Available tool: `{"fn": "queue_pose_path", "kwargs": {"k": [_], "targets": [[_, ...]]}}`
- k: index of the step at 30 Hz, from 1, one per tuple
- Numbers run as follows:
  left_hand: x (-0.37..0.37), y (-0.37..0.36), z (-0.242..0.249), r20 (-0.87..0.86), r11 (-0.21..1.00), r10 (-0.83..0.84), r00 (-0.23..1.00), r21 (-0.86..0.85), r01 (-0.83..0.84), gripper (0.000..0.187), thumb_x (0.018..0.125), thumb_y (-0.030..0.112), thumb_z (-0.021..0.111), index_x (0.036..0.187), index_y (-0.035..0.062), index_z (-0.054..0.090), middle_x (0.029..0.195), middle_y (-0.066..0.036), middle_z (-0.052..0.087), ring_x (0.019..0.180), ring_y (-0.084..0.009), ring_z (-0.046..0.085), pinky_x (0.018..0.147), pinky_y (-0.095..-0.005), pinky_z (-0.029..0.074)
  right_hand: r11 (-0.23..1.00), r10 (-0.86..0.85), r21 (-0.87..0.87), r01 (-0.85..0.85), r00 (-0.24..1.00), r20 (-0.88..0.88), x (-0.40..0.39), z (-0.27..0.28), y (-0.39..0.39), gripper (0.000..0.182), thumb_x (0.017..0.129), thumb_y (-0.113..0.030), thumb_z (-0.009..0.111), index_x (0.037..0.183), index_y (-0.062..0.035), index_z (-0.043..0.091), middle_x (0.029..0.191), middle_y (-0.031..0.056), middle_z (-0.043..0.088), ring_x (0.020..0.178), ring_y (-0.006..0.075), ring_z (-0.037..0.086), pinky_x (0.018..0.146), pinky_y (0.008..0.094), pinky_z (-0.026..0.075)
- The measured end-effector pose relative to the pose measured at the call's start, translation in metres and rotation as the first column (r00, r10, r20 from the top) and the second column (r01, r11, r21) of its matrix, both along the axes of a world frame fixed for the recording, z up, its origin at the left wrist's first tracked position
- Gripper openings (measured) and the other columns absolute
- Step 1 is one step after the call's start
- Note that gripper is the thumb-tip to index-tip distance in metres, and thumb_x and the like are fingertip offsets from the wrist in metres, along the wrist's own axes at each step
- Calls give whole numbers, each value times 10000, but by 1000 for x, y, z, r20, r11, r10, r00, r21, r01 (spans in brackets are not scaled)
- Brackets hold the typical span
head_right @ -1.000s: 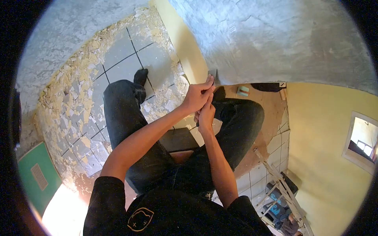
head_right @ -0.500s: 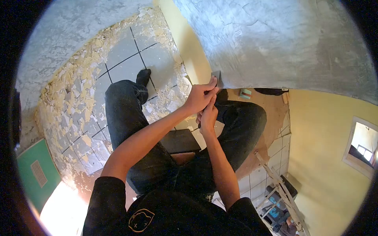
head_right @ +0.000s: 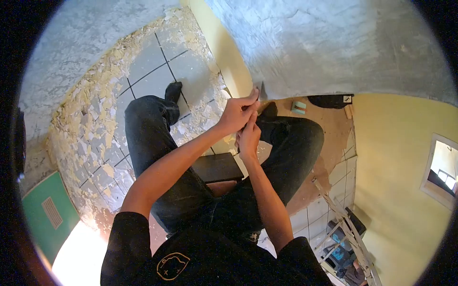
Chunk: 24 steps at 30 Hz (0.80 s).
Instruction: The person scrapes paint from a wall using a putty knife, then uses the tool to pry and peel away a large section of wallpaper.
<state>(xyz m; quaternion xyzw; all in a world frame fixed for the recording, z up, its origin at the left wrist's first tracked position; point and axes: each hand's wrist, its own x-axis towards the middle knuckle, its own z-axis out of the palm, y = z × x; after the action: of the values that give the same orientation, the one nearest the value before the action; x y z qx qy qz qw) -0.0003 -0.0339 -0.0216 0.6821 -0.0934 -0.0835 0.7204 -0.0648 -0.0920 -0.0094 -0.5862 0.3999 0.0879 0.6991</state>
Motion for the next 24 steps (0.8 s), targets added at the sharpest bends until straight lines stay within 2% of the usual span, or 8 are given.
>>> {"fn": "queue_pose_path", "kwargs": {"k": [2, 6, 10, 12, 14, 18, 22, 24], "targets": [[7, -2, -12, 32, 999, -7, 999, 36, 6, 267, 925, 164, 584, 1126, -11, 595, 815, -264, 635, 715, -93, 614, 612, -310, 468, 999, -33, -20, 33, 999, -17, 9, -3, -1, 631, 930, -656, 319, 566, -143, 359, 454, -40, 324, 348, 82, 326, 328, 256, 243], [3, 1, -4, -126, 994, -88, 988, 51, 95, 297, 941, 107, 561, 1236, 75, 575, 621, -27, 605, 584, -48, 488, 539, -256, 440, 1000, -12, -23, 12, 1000, 6, 3, 1, 0, 636, 923, -667, 321, 567, -141, 359, 451, -38, 323, 345, 91, 338, 327, 258, 244], [10, -3, -8, 146, 996, 75, 986, 44, -83, 280, 930, 153, 590, 1201, 88, 617, 612, -19, 595, 574, -40, 469, 523, -258, 430, 999, -10, -51, 9, 1000, -12, 11, -4, 0, 627, 923, -667, 325, 571, -148, 355, 454, -42, 321, 348, 84, 333, 327, 251, 232], [10, -2, -6, 80, 999, 16, 997, 35, -19, 280, 930, 143, 585, 1202, 87, 614, 612, -26, 589, 595, -33, 457, 529, -250, 426, 999, -43, -9, 42, 999, -20, 8, -6, -3, 623, 930, -658, 314, 570, -151, 353, 453, -43, 320, 346, 82, 326, 326, 248, 220], [10, 4, 4, -277, 987, -132, 952, 56, 153, 289, 913, 155, 594, 1145, -17, 587, 1028, -291, 603, 1029, -164, 614, 803, -295, 484, 1000, -14, 3, 13, 1000, 9, 5, -3, 0, 624, 930, -659, 313, 567, -153, 349, 451, -42, 321, 345, 85, 319, 331, 253, 220], [10, -1, -12, 105, 997, -8, 994, 78, 0, 248, 921, 153, 580, 1100, -16, 610, 887, -271, 639, 769, -180, 675, 708, -317, 496, 1000, -14, -1, 14, 999, -35, 7, -3, 2, 621, 932, -655, 318, 567, -153, 351, 450, -37, 328, 348, 87, 322, 336, 260, 225], [16, 12, 23, -359, 977, -153, 921, 82, 194, 248, 909, 137, 580, 1098, -21, 609, 1113, -304, 571, 1186, -269, 537, 911, -281, 448, 1000, -2, -5, 2, 999, -43, 9, -2, -3, 641, 928, -670, 289, 550, -155, 336, 438, -31, 321, 344, 91, 313, 335, 266, 228], [9, 5, 3, -45, 996, -46, 998, 73, 50, 281, 908, 137, 585, 1136, -26, 598, 1095, -292, 589, 1119, -258, 594, 865, -290, 473, 1000, 4, -16, -4, 1000, -24, 2, -2, 2, 645, 916, -685, 305, 548, -155, 331, 443, -33, 325, 345, 91, 311, 337, 264, 227]]}}
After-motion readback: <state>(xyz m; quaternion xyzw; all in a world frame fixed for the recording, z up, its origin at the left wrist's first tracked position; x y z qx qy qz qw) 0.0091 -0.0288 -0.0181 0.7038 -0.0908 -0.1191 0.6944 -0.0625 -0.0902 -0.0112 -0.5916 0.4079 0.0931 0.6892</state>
